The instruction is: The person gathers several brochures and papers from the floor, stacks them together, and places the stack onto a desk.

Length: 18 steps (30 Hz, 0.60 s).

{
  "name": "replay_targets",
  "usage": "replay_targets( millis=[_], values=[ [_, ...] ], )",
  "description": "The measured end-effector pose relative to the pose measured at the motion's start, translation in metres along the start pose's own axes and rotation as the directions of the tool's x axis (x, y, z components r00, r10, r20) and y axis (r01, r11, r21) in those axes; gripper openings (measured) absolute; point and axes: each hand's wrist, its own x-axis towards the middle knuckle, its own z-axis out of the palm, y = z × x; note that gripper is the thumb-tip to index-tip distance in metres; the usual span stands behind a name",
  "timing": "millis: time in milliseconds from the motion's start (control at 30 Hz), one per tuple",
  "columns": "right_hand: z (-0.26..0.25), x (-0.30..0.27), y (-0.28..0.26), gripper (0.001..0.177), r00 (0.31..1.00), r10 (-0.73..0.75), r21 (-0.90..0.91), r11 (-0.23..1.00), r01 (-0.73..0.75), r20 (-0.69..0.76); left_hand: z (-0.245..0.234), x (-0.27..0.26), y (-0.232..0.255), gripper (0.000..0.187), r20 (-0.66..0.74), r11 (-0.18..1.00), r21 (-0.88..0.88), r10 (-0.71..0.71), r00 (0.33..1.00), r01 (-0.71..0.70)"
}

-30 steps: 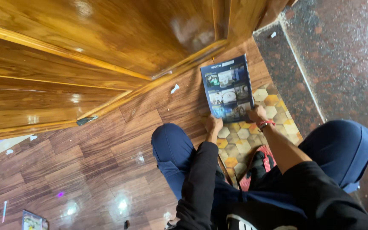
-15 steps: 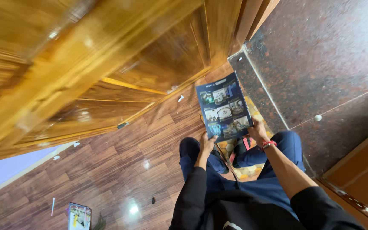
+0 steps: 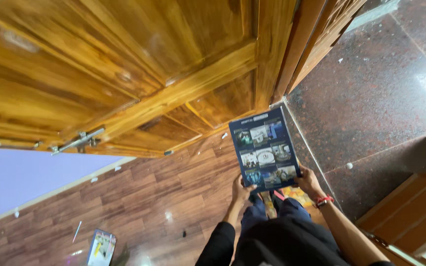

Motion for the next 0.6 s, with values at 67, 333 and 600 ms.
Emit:
replay_targets(
  millis=[67, 333, 600],
  values=[
    [-0.006, -0.009, 0.007, 0.050, 0.999, -0.027, -0.039, 0.999, 0.028, 0.026, 0.001, -0.016, -0.001, 0.054, -0.066, 1.000, 0.001, 0.030, 0.997, -0.030],
    [-0.011, -0.035, -0.024, 0.028, 0.979, -0.041, -0.035, 0.998, 0.049, 0.201, 0.023, -0.076, 0.021, 0.054, -0.214, 0.998, 0.055, 0.007, 0.977, 0.005],
    [0.020, -0.032, -0.001, 0.026, 0.915, -0.178, -0.291, 0.911, 0.292, 0.362, 0.019, -0.151, -0.017, 0.063, -0.437, 0.965, -0.022, 0.226, 0.870, -0.261]
  ],
)
